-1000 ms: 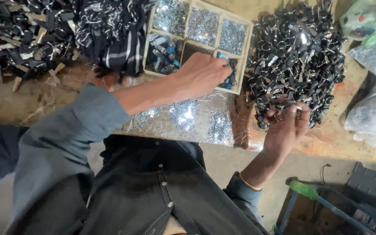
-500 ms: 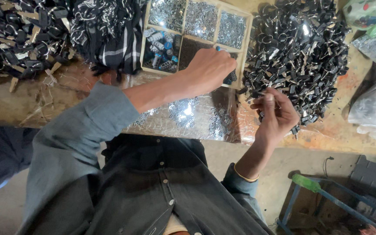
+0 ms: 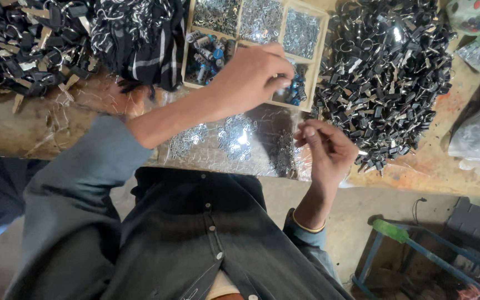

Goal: The person sits at a workbench assembling small metal whistles. They pick a metal whistle body, insert a small blue plastic component into it, press and twist the parts together by hand to seat them, and place the finished whistle into a compartment of a wooden sorting tray, repeating the cycle with parts taken from piles and trays on the bench.

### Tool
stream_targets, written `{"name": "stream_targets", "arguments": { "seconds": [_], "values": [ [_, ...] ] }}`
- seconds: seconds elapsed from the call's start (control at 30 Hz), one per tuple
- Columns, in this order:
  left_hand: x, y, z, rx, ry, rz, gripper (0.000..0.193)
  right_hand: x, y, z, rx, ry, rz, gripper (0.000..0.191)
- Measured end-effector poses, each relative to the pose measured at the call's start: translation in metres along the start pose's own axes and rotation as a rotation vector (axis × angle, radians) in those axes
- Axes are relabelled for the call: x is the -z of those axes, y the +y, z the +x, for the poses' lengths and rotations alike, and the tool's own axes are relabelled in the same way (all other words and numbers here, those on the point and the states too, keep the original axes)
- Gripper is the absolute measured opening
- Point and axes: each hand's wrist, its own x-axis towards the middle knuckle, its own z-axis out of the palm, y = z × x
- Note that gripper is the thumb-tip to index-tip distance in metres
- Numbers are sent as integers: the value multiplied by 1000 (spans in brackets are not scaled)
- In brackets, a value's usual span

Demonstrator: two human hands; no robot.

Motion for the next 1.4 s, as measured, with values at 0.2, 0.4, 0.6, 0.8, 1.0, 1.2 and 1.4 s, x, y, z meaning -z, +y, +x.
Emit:
{"name": "stream_targets", "arguments": {
  "seconds": [0.2, 0.4, 0.6, 0.8, 1.0, 1.2, 1.4],
  "values": [
    [21, -15, -23, 43, 70, -78, 4, 11, -10, 32, 65, 6, -226, 13],
    [40, -21, -53, 128, 168, -210, 12, 30, -18, 51, 72, -26, -768, 20],
    [36, -25, -56, 153, 254, -284, 15, 21, 10, 44, 267, -34, -1080, 16],
    [31, -29, -57, 102, 262, -297, 14, 45, 21, 39, 237, 83, -801, 5],
    [30, -32, -57, 72, 272, -302, 17, 51, 12, 27, -45, 156, -556, 23],
    [29, -34, -57, 92, 265, -280, 16, 5, 8, 21, 104, -137, -462, 20],
    [30, -34, -59, 101, 263, -293, 16, -20, -5, 15, 362, -128, -896, 27]
  ]
}}
